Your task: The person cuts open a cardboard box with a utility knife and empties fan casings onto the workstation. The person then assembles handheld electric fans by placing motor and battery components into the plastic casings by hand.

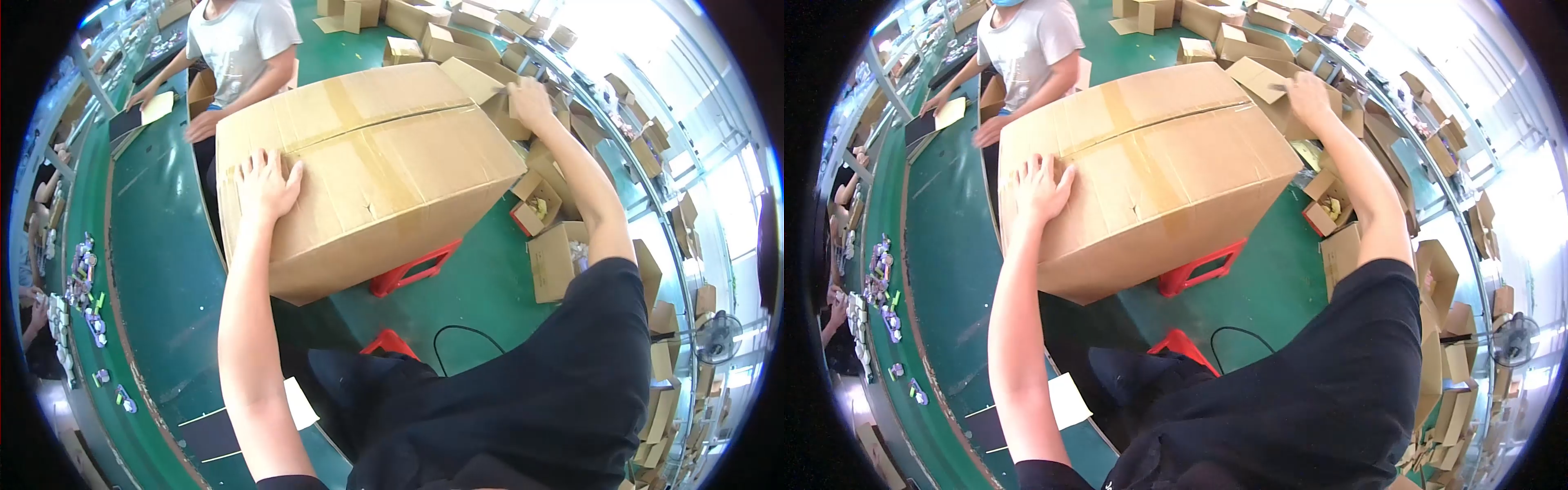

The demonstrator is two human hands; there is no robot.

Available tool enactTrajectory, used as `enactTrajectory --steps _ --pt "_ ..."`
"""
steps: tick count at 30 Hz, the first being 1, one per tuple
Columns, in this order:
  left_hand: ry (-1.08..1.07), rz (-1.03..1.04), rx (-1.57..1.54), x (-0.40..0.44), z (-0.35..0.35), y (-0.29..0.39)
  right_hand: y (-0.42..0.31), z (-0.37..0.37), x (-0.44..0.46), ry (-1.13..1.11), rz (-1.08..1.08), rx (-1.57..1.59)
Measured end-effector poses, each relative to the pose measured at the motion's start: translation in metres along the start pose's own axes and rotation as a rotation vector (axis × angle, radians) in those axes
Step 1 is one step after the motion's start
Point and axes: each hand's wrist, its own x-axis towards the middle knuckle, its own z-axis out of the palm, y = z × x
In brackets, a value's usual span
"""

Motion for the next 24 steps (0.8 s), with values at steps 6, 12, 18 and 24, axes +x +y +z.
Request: enactTrajectory --steps 6,12,18,24 --pt "0.002 -0.076 -0.012 0.030 0.007 -0.003 -0.027 0.010 -0.012 0.007 0.122 0.651" --pt "-0.143 -0.113 -0.007 0.037 -0.008 -0.001 -0.128 -0.045 0.022 0.031 -0.262 0.944" --pt "-0.146 -0.186 -0.011 0.053 -0.008 -0.002 -0.161 -0.050 0.054 -0.071 -0.238 0.925" --pt "-0.069 -0.137 -0.139 0.036 -0.035 -0.002 -0.119 -0.080 0.079 -0.308 -0.320 1.129"
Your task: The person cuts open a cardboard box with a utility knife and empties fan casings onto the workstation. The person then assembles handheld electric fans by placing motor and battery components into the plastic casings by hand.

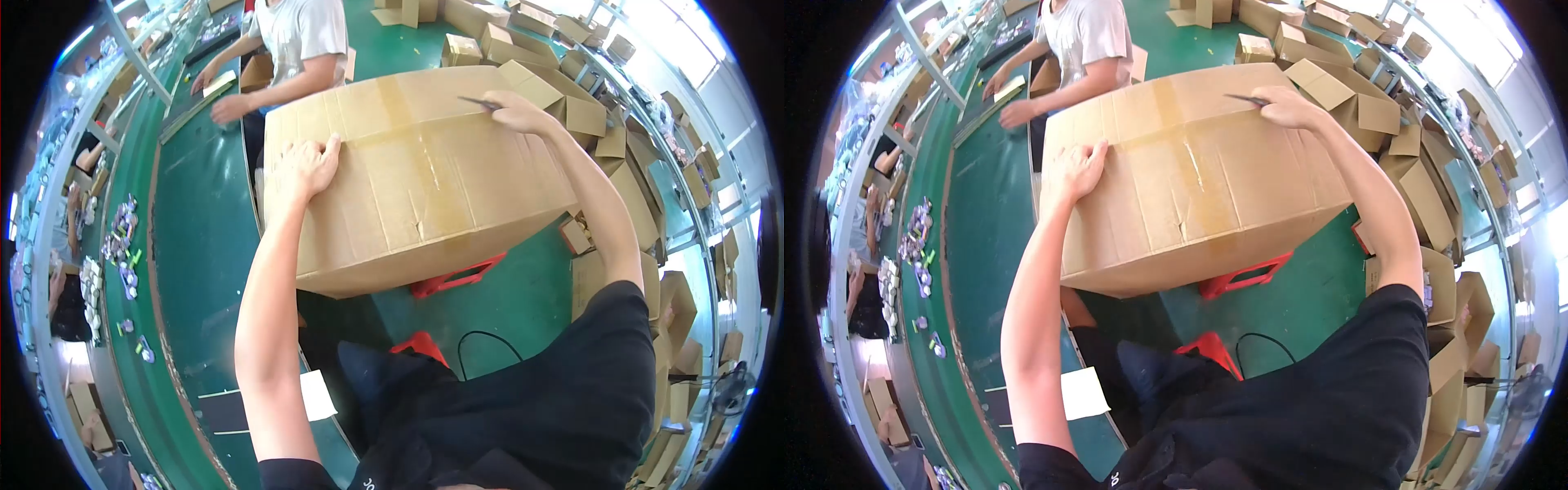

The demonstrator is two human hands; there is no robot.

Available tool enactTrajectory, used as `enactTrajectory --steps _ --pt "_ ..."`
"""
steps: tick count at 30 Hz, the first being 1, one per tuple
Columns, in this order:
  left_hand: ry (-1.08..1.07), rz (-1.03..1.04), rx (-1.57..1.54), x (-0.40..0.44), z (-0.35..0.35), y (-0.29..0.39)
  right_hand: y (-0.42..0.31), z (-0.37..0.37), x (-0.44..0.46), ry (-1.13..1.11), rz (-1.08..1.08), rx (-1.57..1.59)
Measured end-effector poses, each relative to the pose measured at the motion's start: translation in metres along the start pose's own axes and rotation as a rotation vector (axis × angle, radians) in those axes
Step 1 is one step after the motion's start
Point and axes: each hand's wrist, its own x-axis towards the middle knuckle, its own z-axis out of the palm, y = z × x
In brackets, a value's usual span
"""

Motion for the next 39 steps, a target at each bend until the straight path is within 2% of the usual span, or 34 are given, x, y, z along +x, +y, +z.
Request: enactTrajectory --steps 3,6,7,9,10,11,13,14,17,20,23,24,26,27,28,29,31,33,34,36,38,39 --pt "0.544 0.361 0.059 -0.005 -0.027 0.015 -0.006 0.011 -0.016 0.210 0.131 0.148" --pt "0.524 0.289 0.127 -0.018 -0.039 0.024 0.006 0.032 -0.006 0.378 -0.020 0.032" --pt "0.558 0.302 0.146 -0.027 -0.054 0.034 -0.006 0.023 -0.011 0.353 -0.003 0.024" --pt "0.673 0.380 0.087 -0.061 -0.084 0.056 -0.049 0.003 -0.046 0.474 0.056 0.215" --pt "0.692 0.358 0.096 -0.086 -0.107 0.068 -0.031 -0.020 -0.068 0.585 -0.026 0.158" --pt "0.704 0.336 0.106 -0.118 -0.123 0.074 -0.037 -0.047 -0.100 0.652 -0.111 0.342" --pt "0.787 0.524 0.155 -0.177 -0.127 0.068 -0.049 -0.102 -0.165 0.756 -0.323 0.700" --pt "0.724 0.504 0.183 -0.214 -0.116 0.065 -0.060 -0.116 -0.178 0.723 -0.295 0.562" --pt "0.594 0.500 0.192 -0.286 -0.094 0.065 -0.077 -0.111 -0.167 0.508 0.117 0.180" --pt "0.430 0.537 0.191 -0.332 -0.069 0.058 -0.110 -0.109 -0.174 0.054 0.123 -0.094" --pt "0.172 0.425 -0.034 -0.354 -0.051 0.057 -0.145 -0.079 -0.178 0.093 0.029 -0.231" --pt "0.074 0.338 -0.141 -0.352 -0.046 0.054 -0.160 -0.064 -0.167 0.123 -0.031 -0.249" --pt "0.024 0.205 -0.245 -0.342 -0.018 0.048 -0.192 -0.028 -0.147 0.271 -0.182 -0.094" --pt "-0.047 0.182 -0.288 -0.335 0.003 0.042 -0.209 -0.012 -0.130 0.258 -0.266 0.022" --pt "-0.111 0.140 -0.344 -0.348 0.014 0.034 -0.245 0.000 -0.124 0.217 -0.359 0.141" --pt "-0.079 0.137 -0.336 -0.348 0.031 0.030 -0.282 0.007 -0.105 0.114 -0.406 0.292" --pt "-0.147 0.072 -0.214 -0.345 0.068 0.018 -0.367 0.028 -0.091 -0.143 -0.454 0.537" --pt "-0.218 0.008 -0.159 -0.333 0.123 0.018 -0.447 0.050 -0.071 -0.218 -0.737 0.689" --pt "-0.195 -0.038 -0.103 -0.331 0.142 0.004 -0.531 0.060 -0.061 -0.273 -0.885 0.770" --pt "-0.278 -0.042 -0.104 -0.352 0.120 0.013 -0.617 0.082 -0.065 -0.145 -1.161 0.776" --pt "-0.318 0.085 -0.345 -0.376 0.091 0.017 -0.690 0.097 -0.071 -0.163 -1.243 0.839" --pt "-0.246 0.184 -0.402 -0.390 0.073 0.015 -0.722 0.103 -0.076 -0.149 -1.280 0.831"
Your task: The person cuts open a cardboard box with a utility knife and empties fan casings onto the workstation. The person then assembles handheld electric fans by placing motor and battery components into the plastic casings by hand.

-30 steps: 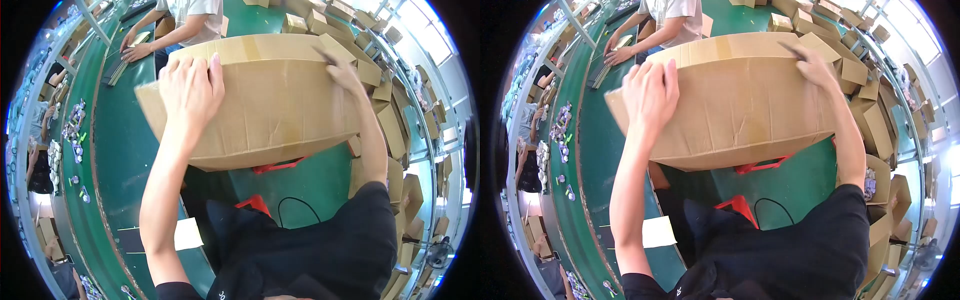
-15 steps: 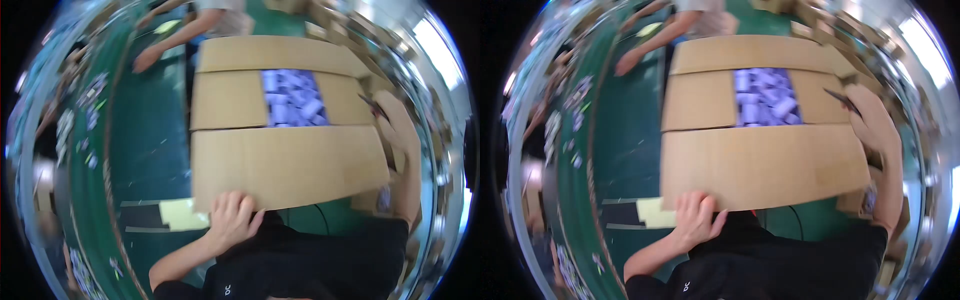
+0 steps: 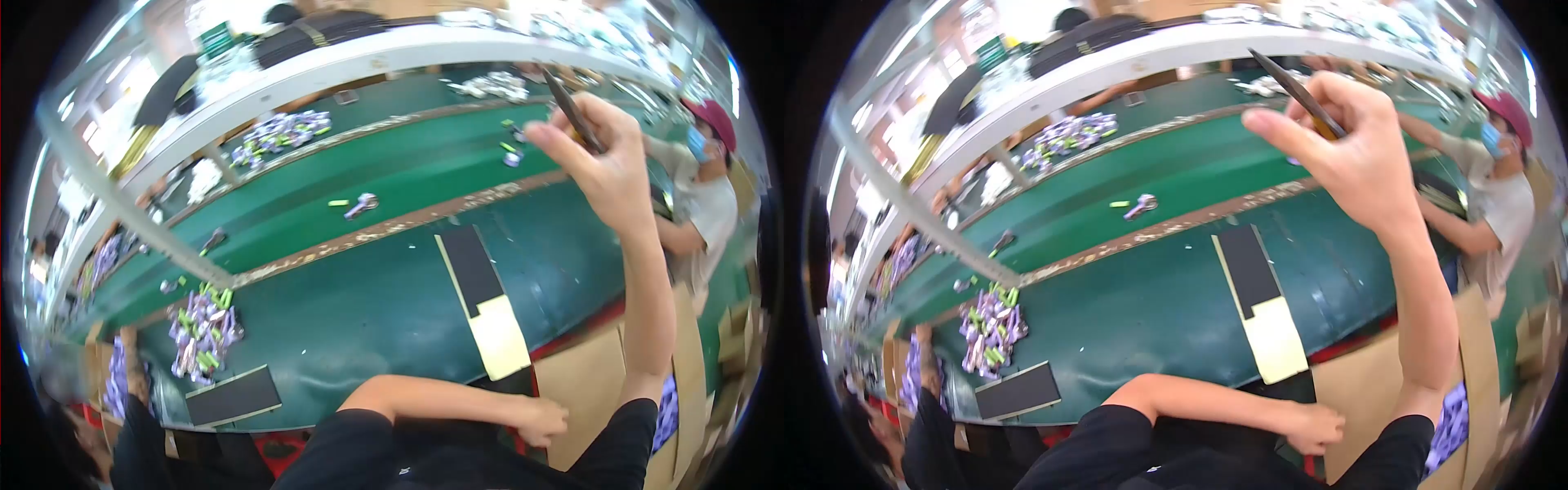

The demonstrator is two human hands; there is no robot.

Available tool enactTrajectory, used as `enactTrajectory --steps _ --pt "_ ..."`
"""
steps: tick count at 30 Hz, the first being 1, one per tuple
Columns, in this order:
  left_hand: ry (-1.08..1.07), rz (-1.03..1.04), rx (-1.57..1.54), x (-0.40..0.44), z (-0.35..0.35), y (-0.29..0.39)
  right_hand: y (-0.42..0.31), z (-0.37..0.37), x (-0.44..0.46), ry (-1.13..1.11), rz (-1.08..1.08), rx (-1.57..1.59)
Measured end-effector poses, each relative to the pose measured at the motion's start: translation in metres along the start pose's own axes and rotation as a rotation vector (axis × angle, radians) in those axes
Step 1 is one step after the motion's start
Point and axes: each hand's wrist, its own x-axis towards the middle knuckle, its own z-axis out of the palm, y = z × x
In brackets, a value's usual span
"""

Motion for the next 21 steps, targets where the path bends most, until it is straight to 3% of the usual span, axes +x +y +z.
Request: enactTrajectory --steps 1,7,8,11,14,15,17,18,21 --pt "0.054 0.112 -0.031 -0.021 -0.011 0.009 -0.001 0.025 0.022 -0.007 -0.037 -0.002" --pt "0.730 -0.023 -0.033 -0.163 -0.094 0.044 -0.022 0.163 0.112 -0.015 -0.262 -0.035" --pt "0.739 -0.147 -0.028 -0.185 -0.105 0.048 -0.034 0.178 0.120 -0.090 -0.264 -0.099" --pt "1.024 -0.344 0.126 -0.241 -0.104 0.059 -0.055 0.221 0.153 -0.043 -0.288 -0.031" --pt "1.121 -0.387 0.026 -0.275 -0.088 0.070 -0.066 0.245 0.211 0.049 -0.378 -0.138" --pt "1.122 -0.399 -0.004 -0.283 -0.083 0.072 -0.082 0.250 0.228 0.037 -0.187 -0.084" --pt "1.137 -0.418 -0.062 -0.296 -0.070 0.072 -0.092 0.246 0.266 -0.277 0.024 0.054" --pt "1.126 -0.429 -0.086 -0.300 -0.063 0.069 -0.083 0.252 0.285 -0.402 0.010 0.094" --pt "1.159 -0.405 -0.139 -0.310 -0.050 0.069 -0.132 0.261 0.244 -0.370 -0.075 0.202"
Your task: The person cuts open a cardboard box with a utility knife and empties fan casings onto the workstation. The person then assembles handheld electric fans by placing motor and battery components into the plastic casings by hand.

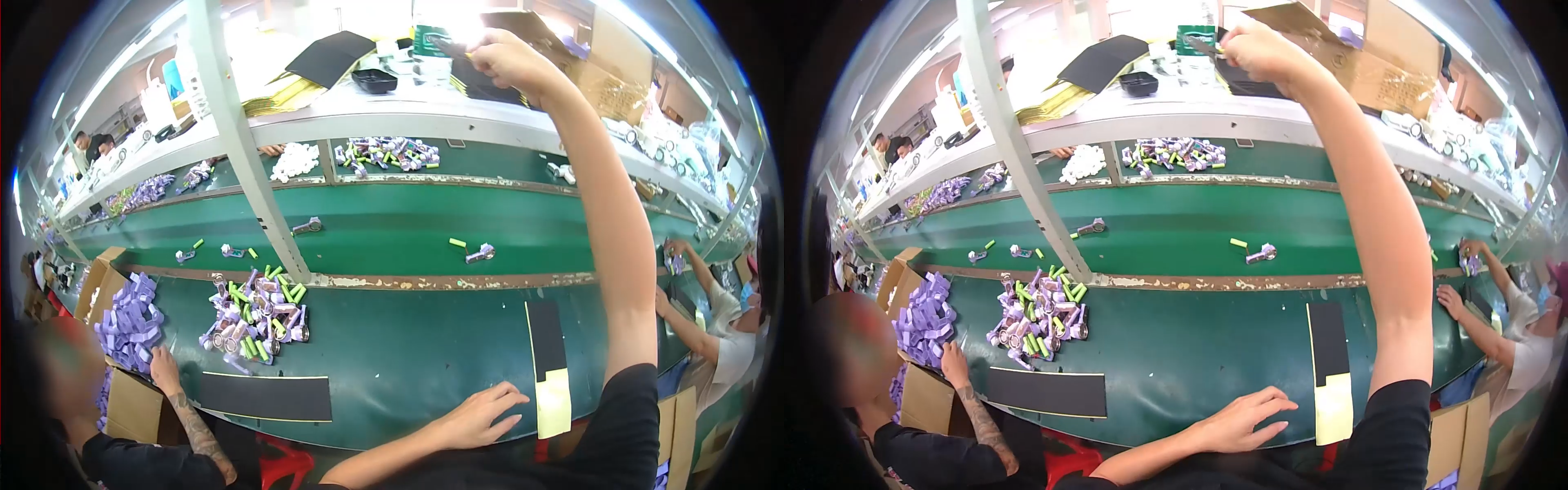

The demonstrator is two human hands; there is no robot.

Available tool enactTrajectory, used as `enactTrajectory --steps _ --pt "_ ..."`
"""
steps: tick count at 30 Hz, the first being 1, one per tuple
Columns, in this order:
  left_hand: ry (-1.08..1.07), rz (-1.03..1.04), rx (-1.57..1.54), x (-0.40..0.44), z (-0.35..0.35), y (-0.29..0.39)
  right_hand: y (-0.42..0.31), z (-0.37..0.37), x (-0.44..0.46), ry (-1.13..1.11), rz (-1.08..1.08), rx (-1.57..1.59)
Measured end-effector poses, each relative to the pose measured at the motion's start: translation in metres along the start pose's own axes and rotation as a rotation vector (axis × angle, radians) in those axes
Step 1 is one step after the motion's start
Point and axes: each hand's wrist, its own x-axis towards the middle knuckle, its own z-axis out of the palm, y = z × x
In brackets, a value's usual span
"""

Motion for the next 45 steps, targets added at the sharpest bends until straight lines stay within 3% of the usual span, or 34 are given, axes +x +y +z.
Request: enactTrajectory --steps 4,6,10,18,20,24,27,30,32,33,35,37,38,40,41,45 --pt "-0.021 0.019 -0.054 -0.004 0.000 -0.006 -0.030 0.059 0.040 -0.044 -0.286 -0.163" --pt "-0.001 0.026 -0.038 -0.008 -0.003 -0.003 -0.024 0.092 0.095 0.076 -0.316 -0.277" --pt "0.063 0.049 -0.008 -0.020 -0.005 -0.006 -0.064 0.136 0.114 0.220 -0.263 -0.535" --pt "0.153 -0.022 -0.013 -0.048 -0.019 -0.002 -0.009 0.164 0.210 0.212 -0.202 -0.634" --pt "0.165 -0.026 -0.007 -0.050 -0.021 -0.003 0.005 0.167 0.223 0.163 -0.099 -0.728" --pt "0.156 -0.035 -0.028 -0.048 -0.024 -0.003 0.006 0.171 0.194 0.169 0.005 -0.774" --pt "0.157 -0.033 -0.047 -0.045 -0.026 -0.001 0.003 0.166 0.188 0.055 0.037 -0.757" --pt "0.164 -0.023 -0.042 -0.043 -0.023 -0.002 0.006 0.159 0.193 0.008 -0.130 -0.848" --pt "0.154 -0.026 -0.035 -0.041 -0.023 -0.002 -0.003 0.149 0.187 0.009 -0.108 -0.724" --pt "0.147 -0.033 -0.037 -0.039 -0.023 -0.001 -0.015 0.145 0.174 0.005 -0.098 -0.664" --pt "0.131 -0.038 -0.038 -0.037 -0.018 0.000 -0.043 0.140 0.122 0.159 -0.329 -0.470" --pt "0.121 -0.022 -0.034 -0.030 -0.012 -0.004 -0.050 0.143 0.077 0.399 -0.709 -0.243" --pt "0.106 -0.023 -0.042 -0.026 -0.009 -0.005 -0.066 0.147 0.037 0.343 -0.620 -0.183" --pt "0.049 -0.030 -0.073 -0.017 -0.001 -0.004 -0.073 0.148 -0.041 0.394 -0.997 -0.070" --pt "0.022 -0.038 -0.064 -0.011 0.003 -0.002 -0.068 0.148 -0.079 0.387 -1.061 0.014" --pt "-0.164 -0.042 -0.091 0.007 0.043 -0.011 -0.034 0.104 -0.218 0.165 -0.907 0.003"
